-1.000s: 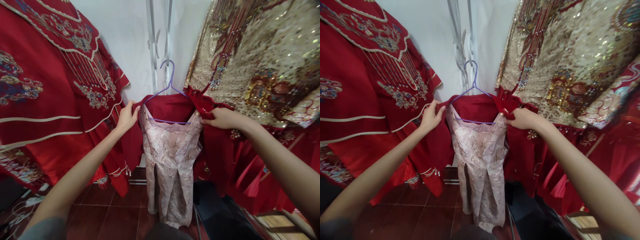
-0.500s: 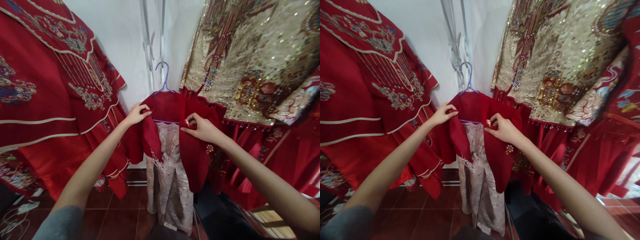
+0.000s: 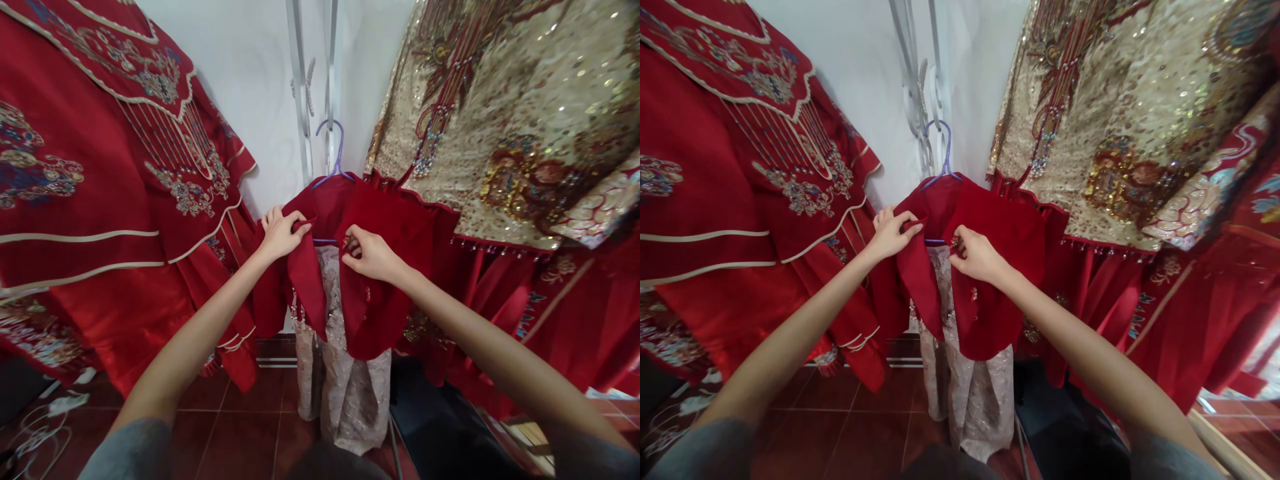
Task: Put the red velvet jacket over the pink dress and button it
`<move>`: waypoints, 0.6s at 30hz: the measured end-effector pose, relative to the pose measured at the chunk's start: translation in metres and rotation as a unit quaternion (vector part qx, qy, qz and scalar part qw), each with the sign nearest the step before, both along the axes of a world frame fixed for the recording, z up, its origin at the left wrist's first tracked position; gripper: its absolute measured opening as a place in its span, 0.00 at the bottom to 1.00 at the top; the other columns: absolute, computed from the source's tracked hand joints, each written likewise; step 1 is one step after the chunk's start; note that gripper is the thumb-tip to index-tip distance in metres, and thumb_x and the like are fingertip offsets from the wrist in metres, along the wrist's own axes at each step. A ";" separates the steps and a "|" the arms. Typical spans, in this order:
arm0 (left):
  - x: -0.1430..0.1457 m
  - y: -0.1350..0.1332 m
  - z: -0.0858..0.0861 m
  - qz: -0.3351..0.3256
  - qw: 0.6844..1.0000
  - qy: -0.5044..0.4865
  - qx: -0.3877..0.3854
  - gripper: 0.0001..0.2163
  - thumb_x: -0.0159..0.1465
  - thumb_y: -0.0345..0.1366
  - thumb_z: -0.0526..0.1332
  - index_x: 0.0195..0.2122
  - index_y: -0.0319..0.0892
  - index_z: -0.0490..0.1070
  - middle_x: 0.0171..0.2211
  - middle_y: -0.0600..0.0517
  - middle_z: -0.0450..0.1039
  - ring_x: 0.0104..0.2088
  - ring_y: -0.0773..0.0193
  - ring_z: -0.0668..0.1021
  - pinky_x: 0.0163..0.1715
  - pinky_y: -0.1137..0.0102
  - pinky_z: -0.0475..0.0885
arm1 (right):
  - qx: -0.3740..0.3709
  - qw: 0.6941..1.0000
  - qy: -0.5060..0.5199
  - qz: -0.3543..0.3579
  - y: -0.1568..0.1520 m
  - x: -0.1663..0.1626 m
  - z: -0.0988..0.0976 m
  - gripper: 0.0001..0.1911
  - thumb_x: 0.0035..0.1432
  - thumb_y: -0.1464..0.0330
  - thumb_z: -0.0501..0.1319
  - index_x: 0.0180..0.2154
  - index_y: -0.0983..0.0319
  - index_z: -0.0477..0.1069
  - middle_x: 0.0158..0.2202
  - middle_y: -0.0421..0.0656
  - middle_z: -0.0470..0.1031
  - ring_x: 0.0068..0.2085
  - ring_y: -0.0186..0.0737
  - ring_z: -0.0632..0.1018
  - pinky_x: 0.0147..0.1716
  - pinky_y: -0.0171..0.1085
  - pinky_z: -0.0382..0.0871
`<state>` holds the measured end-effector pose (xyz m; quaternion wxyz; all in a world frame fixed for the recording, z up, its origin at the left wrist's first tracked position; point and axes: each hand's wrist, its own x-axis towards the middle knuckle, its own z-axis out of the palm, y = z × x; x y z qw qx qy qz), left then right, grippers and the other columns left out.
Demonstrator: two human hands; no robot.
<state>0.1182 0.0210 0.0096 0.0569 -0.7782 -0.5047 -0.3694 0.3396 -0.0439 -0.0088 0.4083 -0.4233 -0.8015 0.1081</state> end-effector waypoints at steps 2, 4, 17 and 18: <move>0.006 -0.008 -0.005 0.003 0.999 -0.029 0.035 0.07 0.63 0.42 0.58 0.38 0.46 0.71 0.52 0.42 0.61 0.58 0.41 0.60 0.56 0.47 0.56 | -0.010 0.997 0.073 -0.019 0.003 0.004 -0.010 0.15 0.45 0.69 0.59 0.36 0.58 0.56 0.36 0.42 0.68 0.32 0.37 0.73 0.34 0.39 0.71; 0.016 -0.020 -0.015 0.013 0.994 -0.070 0.079 0.07 0.65 0.41 0.56 0.40 0.46 0.70 0.55 0.42 0.59 0.58 0.44 0.61 0.55 0.50 0.58 | -0.015 0.985 0.168 -0.029 0.008 0.006 -0.019 0.20 0.44 0.69 0.60 0.39 0.57 0.55 0.41 0.43 0.66 0.35 0.37 0.73 0.34 0.38 0.72; 0.072 -0.023 -0.039 -0.163 0.910 -0.381 -0.028 0.12 0.55 0.31 0.61 0.41 0.42 0.66 0.41 0.47 0.72 0.39 0.63 0.76 0.39 0.67 0.74 | -0.070 0.946 0.311 0.053 0.017 -0.001 -0.021 0.21 0.44 0.68 0.58 0.44 0.57 0.63 0.48 0.45 0.70 0.47 0.41 0.75 0.51 0.44 0.69; 0.074 -0.022 -0.036 -0.178 0.901 -0.394 -0.041 0.11 0.55 0.31 0.62 0.41 0.42 0.67 0.40 0.47 0.73 0.39 0.63 0.77 0.39 0.67 0.74 | -0.065 0.948 0.305 0.057 0.016 -0.004 -0.020 0.21 0.45 0.68 0.59 0.44 0.57 0.64 0.47 0.44 0.71 0.47 0.40 0.75 0.51 0.43 0.70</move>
